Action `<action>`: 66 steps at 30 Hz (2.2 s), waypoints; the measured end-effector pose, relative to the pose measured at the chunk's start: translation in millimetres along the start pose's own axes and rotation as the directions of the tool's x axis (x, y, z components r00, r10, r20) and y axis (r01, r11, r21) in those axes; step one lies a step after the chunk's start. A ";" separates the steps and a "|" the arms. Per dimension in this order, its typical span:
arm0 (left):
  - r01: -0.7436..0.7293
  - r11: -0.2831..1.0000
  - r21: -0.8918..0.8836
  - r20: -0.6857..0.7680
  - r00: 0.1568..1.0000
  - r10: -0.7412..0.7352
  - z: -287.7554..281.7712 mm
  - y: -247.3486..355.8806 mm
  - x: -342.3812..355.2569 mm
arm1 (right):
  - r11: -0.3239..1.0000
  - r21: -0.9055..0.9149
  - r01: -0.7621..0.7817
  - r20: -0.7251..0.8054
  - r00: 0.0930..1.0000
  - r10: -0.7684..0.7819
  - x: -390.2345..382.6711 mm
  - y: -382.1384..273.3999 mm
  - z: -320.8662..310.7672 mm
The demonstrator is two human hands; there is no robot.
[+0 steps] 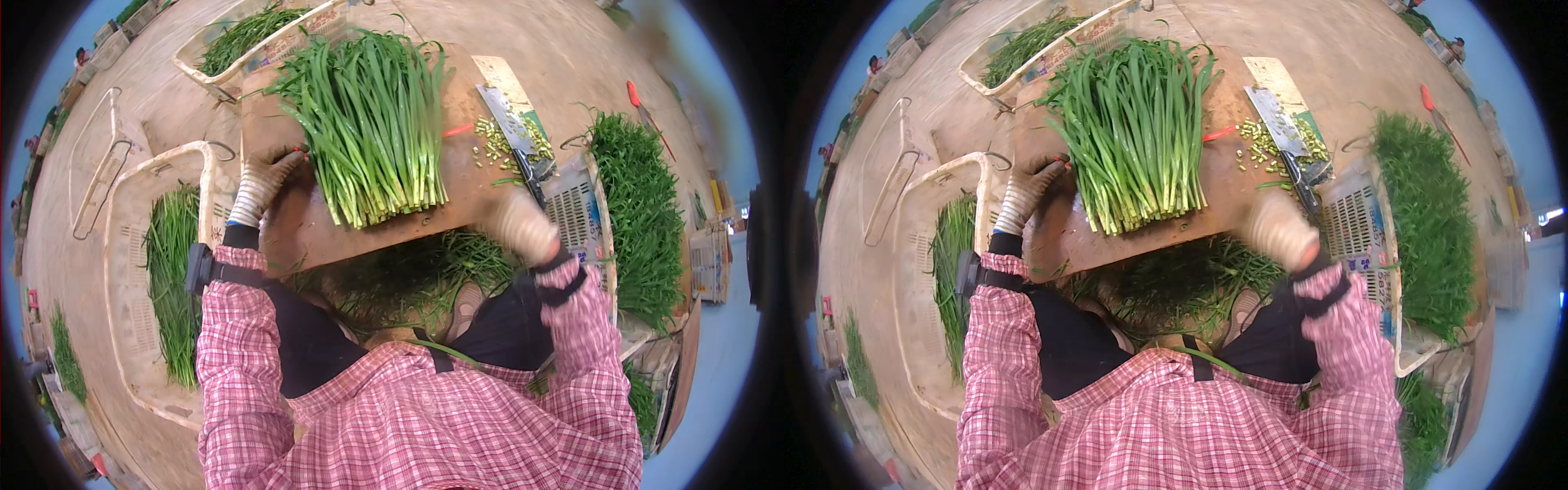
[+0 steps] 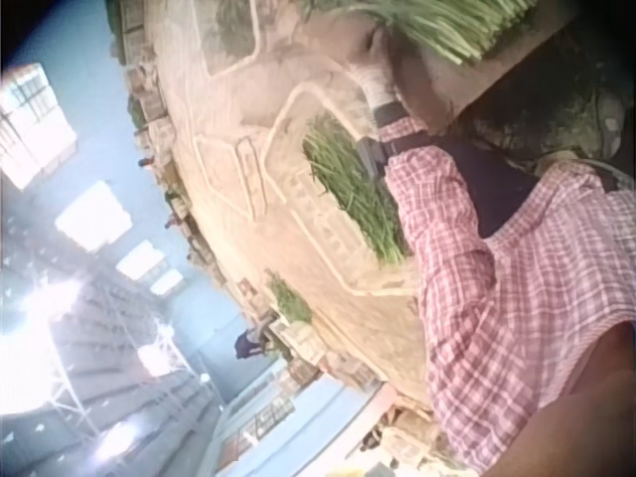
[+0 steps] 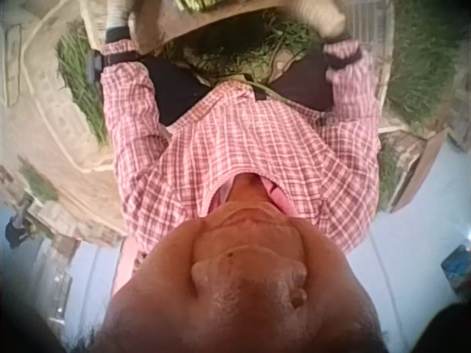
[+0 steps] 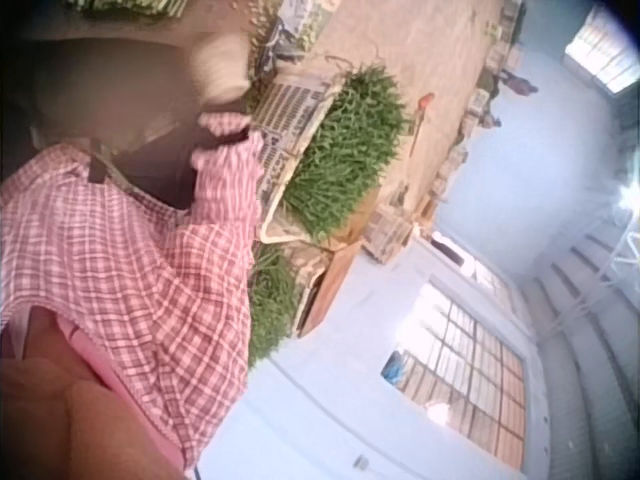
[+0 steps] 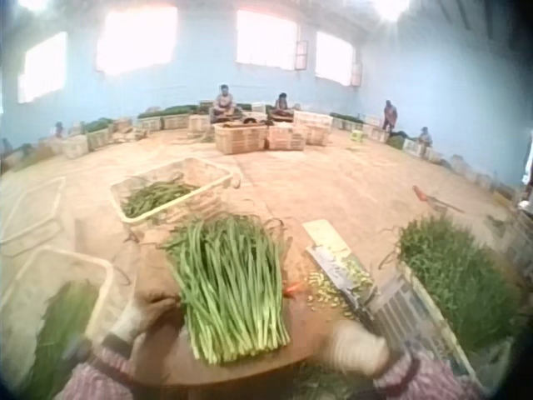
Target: Sorting green onions into bundles, securing them with a rubber band, and trimming the roots with a knife.
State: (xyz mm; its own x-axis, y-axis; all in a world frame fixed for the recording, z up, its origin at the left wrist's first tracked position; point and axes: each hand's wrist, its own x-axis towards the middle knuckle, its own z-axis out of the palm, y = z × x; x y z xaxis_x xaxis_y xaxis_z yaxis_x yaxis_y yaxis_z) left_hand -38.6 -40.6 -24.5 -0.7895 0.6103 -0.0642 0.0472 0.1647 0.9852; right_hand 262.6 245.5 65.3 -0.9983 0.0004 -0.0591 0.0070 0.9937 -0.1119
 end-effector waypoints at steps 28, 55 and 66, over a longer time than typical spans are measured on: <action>-0.121 0.982 -0.148 0.242 0.958 0.155 97.7 88.4 -18.6 | 0.895 0.360 -0.262 -0.428 0.807 0.408 127.8 -34.1 12.2; -0.118 0.992 0.036 -0.015 0.993 0.119 134.9 96.9 -31.6 | 0.878 0.117 -0.465 -0.313 0.821 0.477 118.5 -52.1 -8.6; 0.026 0.997 0.074 0.023 0.999 -0.028 153.6 112.6 -12.9 | 0.853 0.412 -0.321 -0.313 0.829 0.464 98.0 -8.0 -2.5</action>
State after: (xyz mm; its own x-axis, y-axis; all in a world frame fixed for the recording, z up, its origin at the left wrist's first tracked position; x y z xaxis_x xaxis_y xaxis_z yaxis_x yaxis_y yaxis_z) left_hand 70.9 89.0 62.9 -0.7765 0.6229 -0.0949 0.0719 0.2373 0.9688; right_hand 164.6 237.8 62.8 -0.8426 0.4961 0.2096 0.3509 0.8009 -0.4852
